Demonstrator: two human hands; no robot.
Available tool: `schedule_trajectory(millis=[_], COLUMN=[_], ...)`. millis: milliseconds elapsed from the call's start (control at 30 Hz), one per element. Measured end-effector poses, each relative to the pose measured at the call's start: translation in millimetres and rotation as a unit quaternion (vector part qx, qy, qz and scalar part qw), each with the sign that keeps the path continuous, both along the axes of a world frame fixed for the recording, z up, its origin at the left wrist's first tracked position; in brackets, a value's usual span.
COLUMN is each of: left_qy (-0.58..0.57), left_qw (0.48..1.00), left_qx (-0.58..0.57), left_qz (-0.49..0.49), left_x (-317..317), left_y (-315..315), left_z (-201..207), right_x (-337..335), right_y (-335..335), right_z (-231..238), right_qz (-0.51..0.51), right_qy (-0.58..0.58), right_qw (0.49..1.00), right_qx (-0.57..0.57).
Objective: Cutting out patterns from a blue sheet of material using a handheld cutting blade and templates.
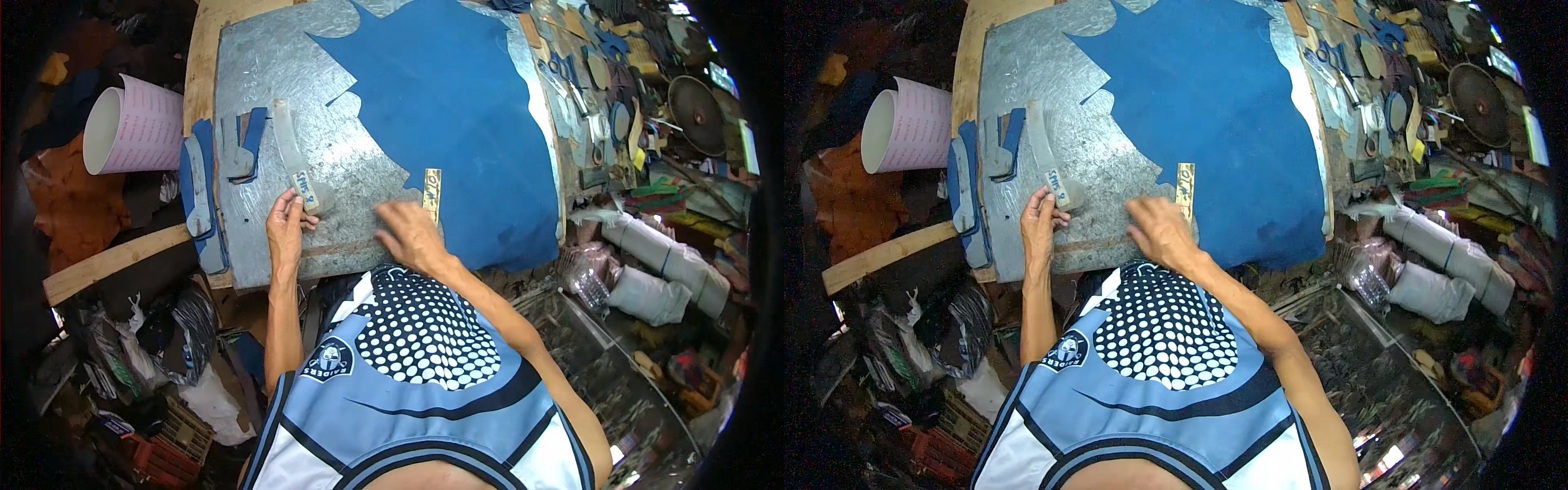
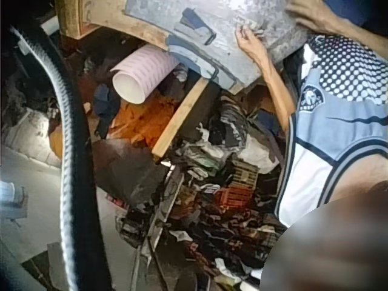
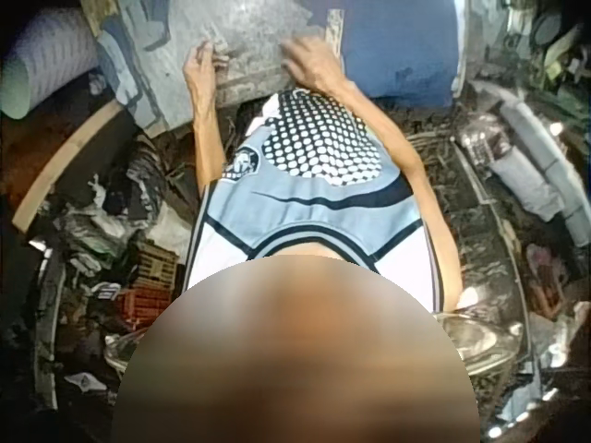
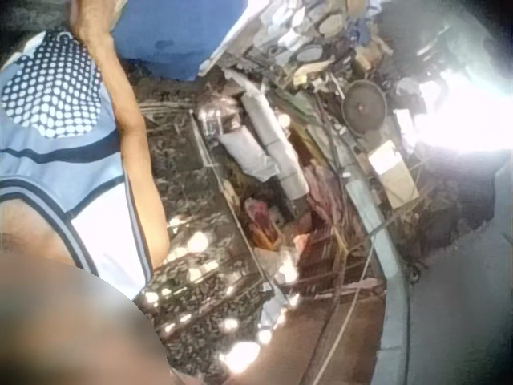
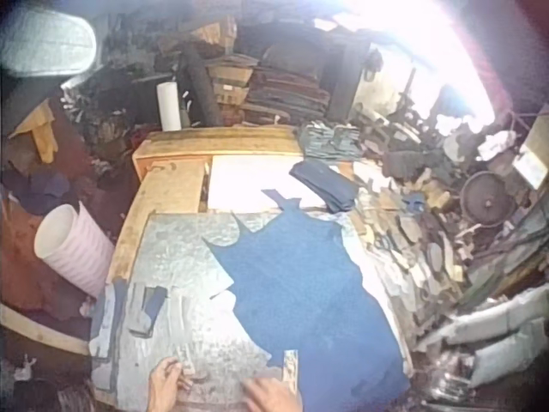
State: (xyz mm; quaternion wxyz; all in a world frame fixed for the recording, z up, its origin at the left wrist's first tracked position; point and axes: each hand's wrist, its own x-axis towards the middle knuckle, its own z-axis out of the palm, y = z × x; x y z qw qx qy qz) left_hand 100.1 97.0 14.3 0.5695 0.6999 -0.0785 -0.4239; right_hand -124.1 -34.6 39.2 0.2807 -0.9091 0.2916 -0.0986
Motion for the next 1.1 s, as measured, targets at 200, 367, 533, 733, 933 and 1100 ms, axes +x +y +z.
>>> schedule_trajectory(millis=[200, 367, 533, 733, 933, 1100], left_qy=[-0.024, -0.095, -0.131, -0.148, -0.066, 0.008], left_qw=[0.997, 0.995, 0.985, 0.981, 0.990, 0.999], left_qx=[-0.024, 0.018, 0.116, 0.123, 0.127, -0.018], left_qz=[0.065, 0.040, 0.003, -0.012, -0.016, -0.026], left_x=[-10, -15, -9, -4, 9, 17], left_y=[2, 6, 13, 12, -1, -11], left_z=[0, 6, -4, -2, 18, 22], right_x=[-5, -29, -31, -61, -112, -108], right_y=[-32, -48, -56, -58, -83, -115], right_z=[1, 0, 0, 12, 21, 18], right_qz=[0.022, -0.053, -0.068, -0.193, -0.417, -0.440], right_qy=[0.024, 0.111, 0.101, -0.047, -0.313, -0.428], right_qw=[0.998, 0.989, 0.991, 0.964, 0.707, 0.638], right_qx=[-0.046, -0.081, -0.062, 0.178, 0.478, 0.465])
